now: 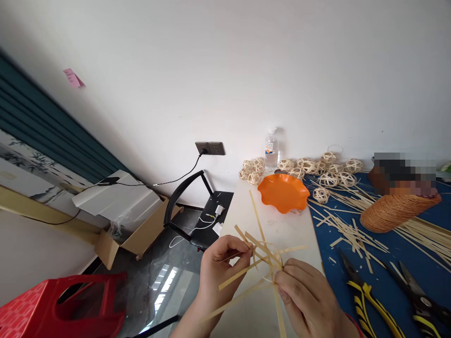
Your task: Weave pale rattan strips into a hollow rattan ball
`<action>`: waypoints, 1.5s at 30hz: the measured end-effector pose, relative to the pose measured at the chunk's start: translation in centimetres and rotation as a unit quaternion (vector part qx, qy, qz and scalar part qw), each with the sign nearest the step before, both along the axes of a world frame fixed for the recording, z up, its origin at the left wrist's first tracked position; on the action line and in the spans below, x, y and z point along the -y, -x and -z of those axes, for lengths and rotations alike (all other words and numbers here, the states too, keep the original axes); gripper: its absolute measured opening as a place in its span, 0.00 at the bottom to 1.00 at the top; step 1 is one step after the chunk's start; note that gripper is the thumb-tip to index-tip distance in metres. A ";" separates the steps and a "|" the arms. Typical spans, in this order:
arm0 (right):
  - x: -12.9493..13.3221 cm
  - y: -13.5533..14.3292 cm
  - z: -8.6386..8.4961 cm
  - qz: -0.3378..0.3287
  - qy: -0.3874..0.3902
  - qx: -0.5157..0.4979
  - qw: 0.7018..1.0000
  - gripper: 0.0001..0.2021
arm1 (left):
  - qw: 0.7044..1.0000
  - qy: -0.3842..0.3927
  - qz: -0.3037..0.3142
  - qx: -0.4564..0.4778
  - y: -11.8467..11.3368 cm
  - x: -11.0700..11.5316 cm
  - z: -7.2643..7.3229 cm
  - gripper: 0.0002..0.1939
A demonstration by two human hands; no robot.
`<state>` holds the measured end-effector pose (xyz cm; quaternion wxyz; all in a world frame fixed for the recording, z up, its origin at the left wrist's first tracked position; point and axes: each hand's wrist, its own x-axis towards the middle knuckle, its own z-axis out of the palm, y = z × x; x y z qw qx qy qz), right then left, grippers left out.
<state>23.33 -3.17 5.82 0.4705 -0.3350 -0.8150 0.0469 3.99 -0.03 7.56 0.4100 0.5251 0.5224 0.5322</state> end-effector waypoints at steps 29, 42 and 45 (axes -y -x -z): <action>-0.1 0.2 0.5 -0.002 0.013 -0.037 0.999 0.14 | 0.998 -0.057 -0.026 0.008 -1.2 0.0 0.4 0.05; -0.7 0.0 0.5 -0.051 0.102 -0.102 0.988 0.10 | 0.985 -0.017 0.169 -0.016 1.9 0.2 -2.4 0.11; -0.7 -0.1 1.0 -0.057 0.126 -0.110 0.984 0.10 | 0.988 -0.004 0.152 0.008 2.0 0.2 -2.5 0.10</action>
